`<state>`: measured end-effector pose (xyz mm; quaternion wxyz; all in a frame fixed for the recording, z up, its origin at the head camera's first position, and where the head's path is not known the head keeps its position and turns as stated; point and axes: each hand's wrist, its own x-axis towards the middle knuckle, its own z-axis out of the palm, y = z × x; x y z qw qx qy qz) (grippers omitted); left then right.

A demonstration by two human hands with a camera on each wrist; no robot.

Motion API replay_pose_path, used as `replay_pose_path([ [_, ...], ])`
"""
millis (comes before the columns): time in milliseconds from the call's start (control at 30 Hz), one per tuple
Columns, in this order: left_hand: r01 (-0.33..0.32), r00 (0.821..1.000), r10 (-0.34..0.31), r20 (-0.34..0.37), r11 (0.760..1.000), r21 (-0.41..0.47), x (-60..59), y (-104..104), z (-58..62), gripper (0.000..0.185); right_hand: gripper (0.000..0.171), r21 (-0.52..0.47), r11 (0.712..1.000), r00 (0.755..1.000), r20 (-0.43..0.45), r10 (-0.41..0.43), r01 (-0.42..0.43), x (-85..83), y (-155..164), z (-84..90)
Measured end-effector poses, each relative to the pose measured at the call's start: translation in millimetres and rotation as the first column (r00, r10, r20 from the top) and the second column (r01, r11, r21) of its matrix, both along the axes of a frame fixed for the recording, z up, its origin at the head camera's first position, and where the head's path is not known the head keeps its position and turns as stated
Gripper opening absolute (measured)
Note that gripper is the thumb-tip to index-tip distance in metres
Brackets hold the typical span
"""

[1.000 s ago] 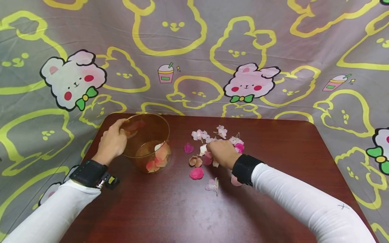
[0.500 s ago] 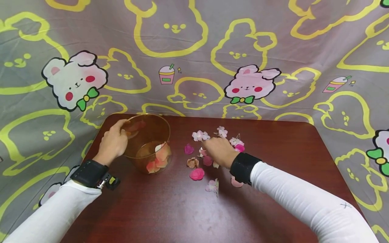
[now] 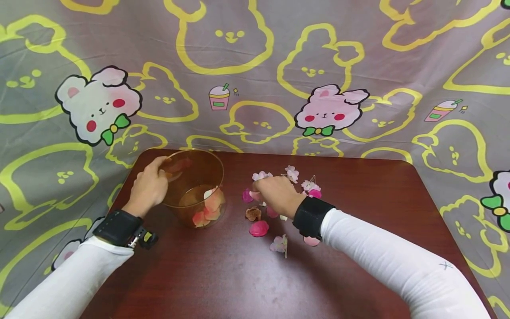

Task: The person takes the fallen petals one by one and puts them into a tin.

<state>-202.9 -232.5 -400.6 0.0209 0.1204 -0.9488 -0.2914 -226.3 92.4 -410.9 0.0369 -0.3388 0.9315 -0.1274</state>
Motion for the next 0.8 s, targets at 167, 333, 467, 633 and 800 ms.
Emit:
replay_pose_path([
  [167,-0.002,1.000,0.002,-0.006,1.000,0.004,1.0,0.6,0.5,0.047,0.017,-0.023,1.000,1.000,0.015,-0.001,0.001,-0.6,-4.5,4.9],
  [333,-0.001,1.000,0.001,-0.005,1.000,0.006,1.1,0.4,0.1,0.048,0.019,-0.030,1.000,1.000,0.018,0.003,-0.002,1.0,-10.6,11.3],
  [467,0.002,1.000,-0.002,-0.004,1.000,0.007,1.1,-0.1,-0.7,0.048,0.021,-0.020,1.000,1.000,0.011,0.010,-0.010,2.2,-15.7,15.7],
  [633,0.005,1.000,-0.005,-0.002,1.000,0.007,1.0,-0.4,-1.5,0.048,0.018,-0.035,0.998,0.998,-0.041,0.041,-0.042,3.5,-22.7,23.2],
  [800,0.008,1.000,-0.007,-0.009,1.000,0.010,0.4,-0.3,-1.5,0.048,0.017,-0.045,0.997,0.996,-0.075,0.056,-0.060,6.8,-33.5,34.0],
])
